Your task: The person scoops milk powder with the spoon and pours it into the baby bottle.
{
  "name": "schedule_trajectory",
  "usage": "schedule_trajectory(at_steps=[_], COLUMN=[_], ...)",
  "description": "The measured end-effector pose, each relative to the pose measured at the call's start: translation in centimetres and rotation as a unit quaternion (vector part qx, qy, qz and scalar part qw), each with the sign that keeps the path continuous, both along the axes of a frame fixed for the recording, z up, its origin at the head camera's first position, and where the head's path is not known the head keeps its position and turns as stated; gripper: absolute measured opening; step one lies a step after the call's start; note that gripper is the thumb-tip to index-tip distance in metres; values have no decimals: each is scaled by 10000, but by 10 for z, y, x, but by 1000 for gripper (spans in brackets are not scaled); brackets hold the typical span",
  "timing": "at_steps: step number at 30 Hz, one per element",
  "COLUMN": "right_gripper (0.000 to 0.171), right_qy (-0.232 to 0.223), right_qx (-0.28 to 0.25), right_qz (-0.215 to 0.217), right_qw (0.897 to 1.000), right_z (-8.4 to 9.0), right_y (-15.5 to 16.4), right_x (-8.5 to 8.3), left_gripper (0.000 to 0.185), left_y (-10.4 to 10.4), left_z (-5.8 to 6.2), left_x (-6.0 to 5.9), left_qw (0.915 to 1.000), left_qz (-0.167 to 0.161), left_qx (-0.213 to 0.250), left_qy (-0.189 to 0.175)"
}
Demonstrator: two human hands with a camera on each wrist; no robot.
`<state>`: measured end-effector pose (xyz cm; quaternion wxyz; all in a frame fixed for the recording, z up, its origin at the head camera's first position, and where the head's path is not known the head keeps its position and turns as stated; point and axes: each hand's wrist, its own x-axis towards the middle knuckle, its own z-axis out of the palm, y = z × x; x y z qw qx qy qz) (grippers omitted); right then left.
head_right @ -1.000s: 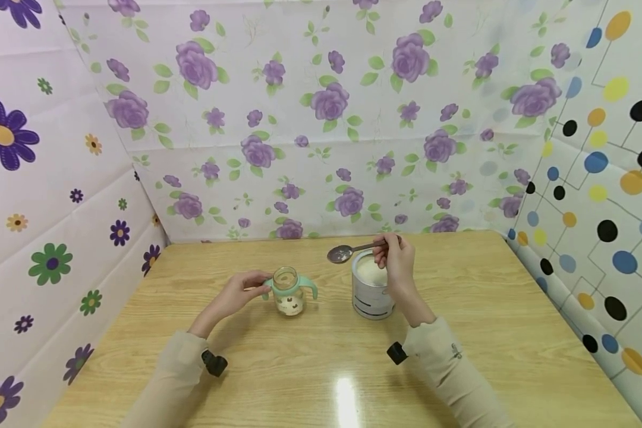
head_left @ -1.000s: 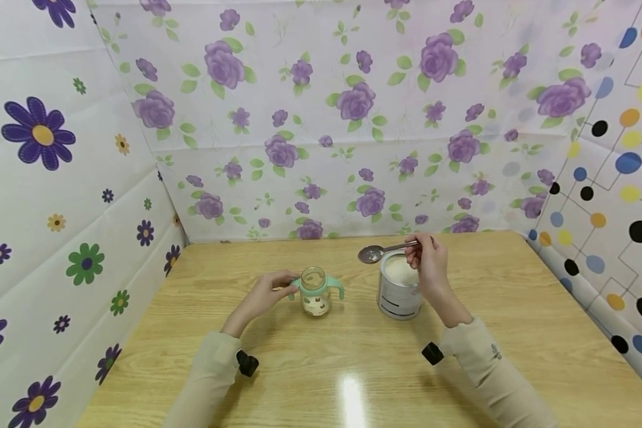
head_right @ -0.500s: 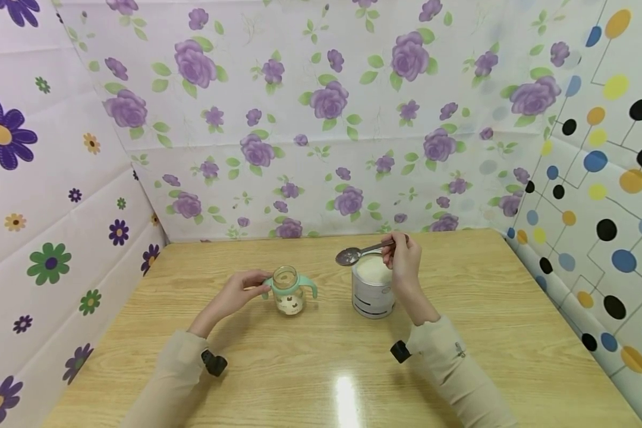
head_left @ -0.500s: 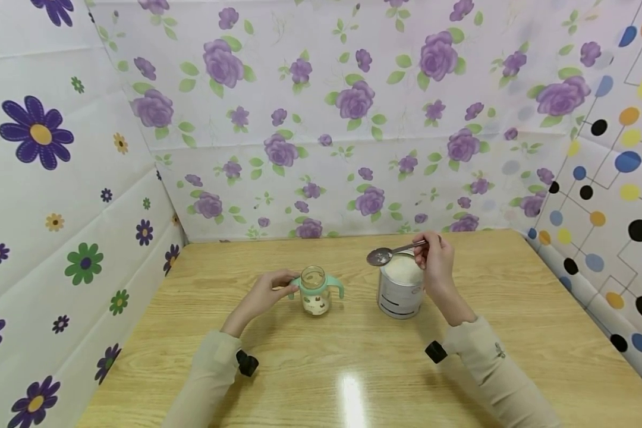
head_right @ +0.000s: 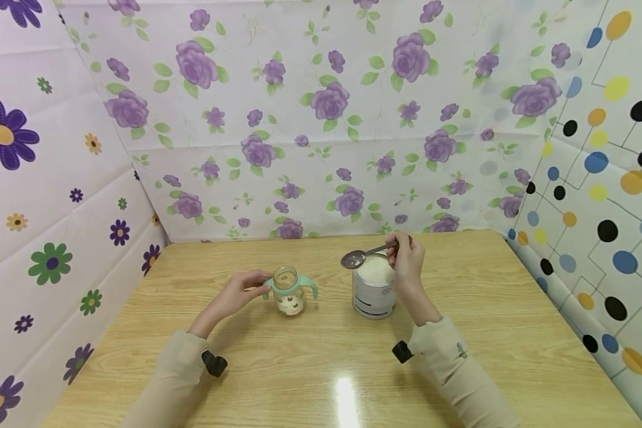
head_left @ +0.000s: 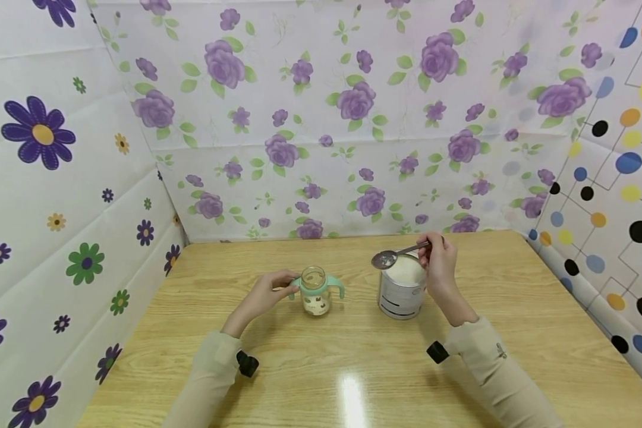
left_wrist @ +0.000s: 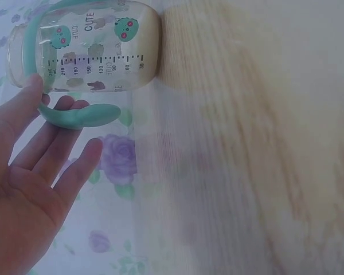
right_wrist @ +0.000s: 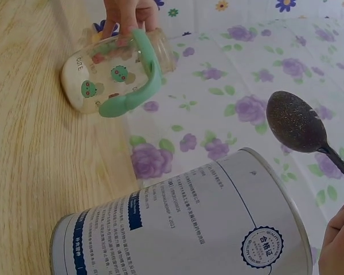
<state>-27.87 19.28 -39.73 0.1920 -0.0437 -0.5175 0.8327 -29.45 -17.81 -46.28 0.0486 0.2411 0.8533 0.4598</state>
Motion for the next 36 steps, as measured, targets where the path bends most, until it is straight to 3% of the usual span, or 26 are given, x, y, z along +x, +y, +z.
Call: schedule_trajectory(at_steps=[21,27,32,34,36], right_gripper=[40,37,37,36,36], right_qy=[119,329,462,595,880], right_qx=[64,111,525,966,1587], right_qz=[-395,-459,-634,-713,-790], right_qw=[9991,9983,9955,9910,9802], right_z=[-9,-9,-10,-11,-10], right_y=[12,14,17,18,19], right_x=[-7,-8,-8,-7,-4], left_gripper=[31,31,32,32,32], left_y=[1,1,1,1,0], left_z=[1,1,1,1,1], left_x=[1,1,1,2,2], left_qw=[10000,9999,9999,9999,9999], left_qz=[57,66,76,91,102], left_qx=[-56,-66,-69,-59,-47], left_qy=[-12,-40,-47,-69,-100])
